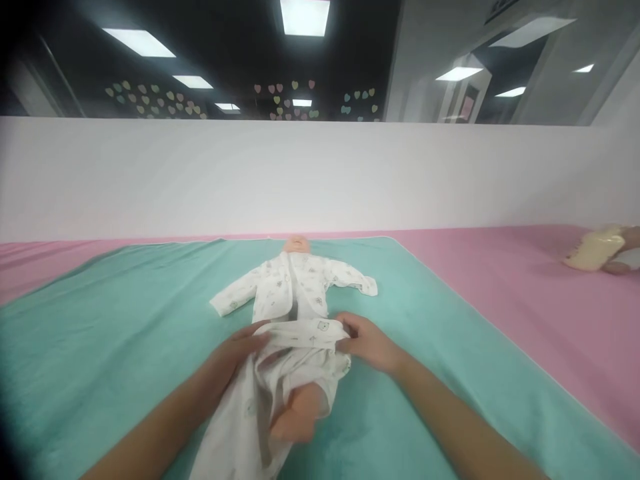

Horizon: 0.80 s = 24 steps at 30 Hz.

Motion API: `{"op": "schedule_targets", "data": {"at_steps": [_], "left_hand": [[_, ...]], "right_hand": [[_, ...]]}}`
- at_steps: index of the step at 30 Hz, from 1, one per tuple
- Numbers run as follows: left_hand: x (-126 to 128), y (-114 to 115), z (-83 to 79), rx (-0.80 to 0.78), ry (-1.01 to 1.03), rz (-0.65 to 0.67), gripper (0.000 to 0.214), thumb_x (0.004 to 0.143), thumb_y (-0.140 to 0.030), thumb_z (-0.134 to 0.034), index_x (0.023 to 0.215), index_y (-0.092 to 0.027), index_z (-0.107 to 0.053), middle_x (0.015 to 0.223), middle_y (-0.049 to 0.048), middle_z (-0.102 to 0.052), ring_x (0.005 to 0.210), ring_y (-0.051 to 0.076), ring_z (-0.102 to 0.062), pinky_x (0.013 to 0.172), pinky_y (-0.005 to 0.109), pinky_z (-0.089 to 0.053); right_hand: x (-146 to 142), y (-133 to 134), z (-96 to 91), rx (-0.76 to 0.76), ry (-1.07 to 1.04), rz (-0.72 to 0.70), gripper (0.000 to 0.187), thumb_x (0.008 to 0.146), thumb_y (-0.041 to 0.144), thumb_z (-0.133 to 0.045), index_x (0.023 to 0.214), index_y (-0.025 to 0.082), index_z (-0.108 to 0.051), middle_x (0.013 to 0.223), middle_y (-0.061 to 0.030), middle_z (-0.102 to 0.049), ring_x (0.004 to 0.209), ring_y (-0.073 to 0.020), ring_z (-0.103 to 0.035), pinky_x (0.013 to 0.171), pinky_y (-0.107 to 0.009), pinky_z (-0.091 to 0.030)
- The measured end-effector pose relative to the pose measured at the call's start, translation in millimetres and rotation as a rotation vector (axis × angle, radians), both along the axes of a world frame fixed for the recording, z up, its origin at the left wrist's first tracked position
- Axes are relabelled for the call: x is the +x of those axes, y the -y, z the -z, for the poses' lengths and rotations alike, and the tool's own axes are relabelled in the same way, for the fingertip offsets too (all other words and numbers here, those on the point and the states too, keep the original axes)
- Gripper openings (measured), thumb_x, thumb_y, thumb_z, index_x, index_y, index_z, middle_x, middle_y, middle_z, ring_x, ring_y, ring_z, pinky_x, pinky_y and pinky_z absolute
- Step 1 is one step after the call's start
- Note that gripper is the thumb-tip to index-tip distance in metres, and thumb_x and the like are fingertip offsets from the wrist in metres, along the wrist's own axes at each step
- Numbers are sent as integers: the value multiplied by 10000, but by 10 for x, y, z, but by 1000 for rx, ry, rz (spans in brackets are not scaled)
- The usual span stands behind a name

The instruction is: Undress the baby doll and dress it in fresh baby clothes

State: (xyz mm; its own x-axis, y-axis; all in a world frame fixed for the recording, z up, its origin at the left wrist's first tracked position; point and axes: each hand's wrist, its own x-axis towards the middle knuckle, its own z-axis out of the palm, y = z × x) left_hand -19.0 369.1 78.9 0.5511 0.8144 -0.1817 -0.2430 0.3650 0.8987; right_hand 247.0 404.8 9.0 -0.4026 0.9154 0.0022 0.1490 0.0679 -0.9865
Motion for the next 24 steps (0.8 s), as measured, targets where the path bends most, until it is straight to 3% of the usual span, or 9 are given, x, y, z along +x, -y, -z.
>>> {"op": "schedule_targets", "data": {"at_steps": [3,5,8,13,17,19,21,24], "left_hand": [[-37,15,54,204,-230,77,214,683,-226,-673,852,-154,-563,789,10,-572,741,143,-523,677,241,-396],[-28,47,86,375,-445,52,191,666,-215,-667,772,-163,-517,751,-20,-538,699,118,-482,614,212,-358],[36,108,93,559,-668,-81,159,722,-240,-575,720,-183,-427,712,-44,-476,651,101,-420,573,207,-319],[56,120,127,795,-915,-358,186,711,-178,-494,678,-200,-313,655,-41,-428,587,107,-360,534,222,-268],[-74,49,234,1179,-1168,-592,211,629,-39,-428,749,-208,-395,772,-3,-485,628,133,-389,558,248,-243],[-114,28,249,1293,-1226,-630,312,610,2,-392,829,-211,-454,881,26,-519,732,161,-438,589,257,-260],[-118,30,216,1238,-1188,-557,358,614,14,-375,864,-213,-494,924,28,-542,787,173,-462,601,255,-280],[-107,64,101,857,-930,-363,229,695,-47,-400,785,-215,-528,762,-5,-554,664,140,-465,549,229,-297]], "right_hand": [[-12,33,22,43,81,83,144,689,174,-584,807,165,-503,760,28,-487,703,-96,-475,607,-196,-365],[-37,67,43,117,159,149,119,692,174,-563,777,167,-480,721,36,-453,668,-85,-431,584,-190,-338],[-83,105,56,239,282,209,99,692,175,-538,736,169,-450,721,35,-447,669,-89,-403,592,-196,-329],[-118,108,23,301,368,163,73,684,175,-514,710,170,-446,704,26,-455,670,-104,-416,614,-213,-342],[-124,134,-32,319,363,148,76,709,196,-514,709,171,-443,730,19,-462,690,-111,-432,624,-220,-349],[-131,152,-51,332,356,155,78,713,189,-516,710,171,-440,741,19,-461,697,-109,-434,626,-221,-348],[-140,165,-55,344,348,178,79,711,168,-510,706,172,-431,738,22,-454,692,-105,-428,625,-220,-345],[-152,174,-43,339,324,200,66,718,146,-496,720,174,-436,750,25,-460,695,-102,-429,634,-220,-352]]}}
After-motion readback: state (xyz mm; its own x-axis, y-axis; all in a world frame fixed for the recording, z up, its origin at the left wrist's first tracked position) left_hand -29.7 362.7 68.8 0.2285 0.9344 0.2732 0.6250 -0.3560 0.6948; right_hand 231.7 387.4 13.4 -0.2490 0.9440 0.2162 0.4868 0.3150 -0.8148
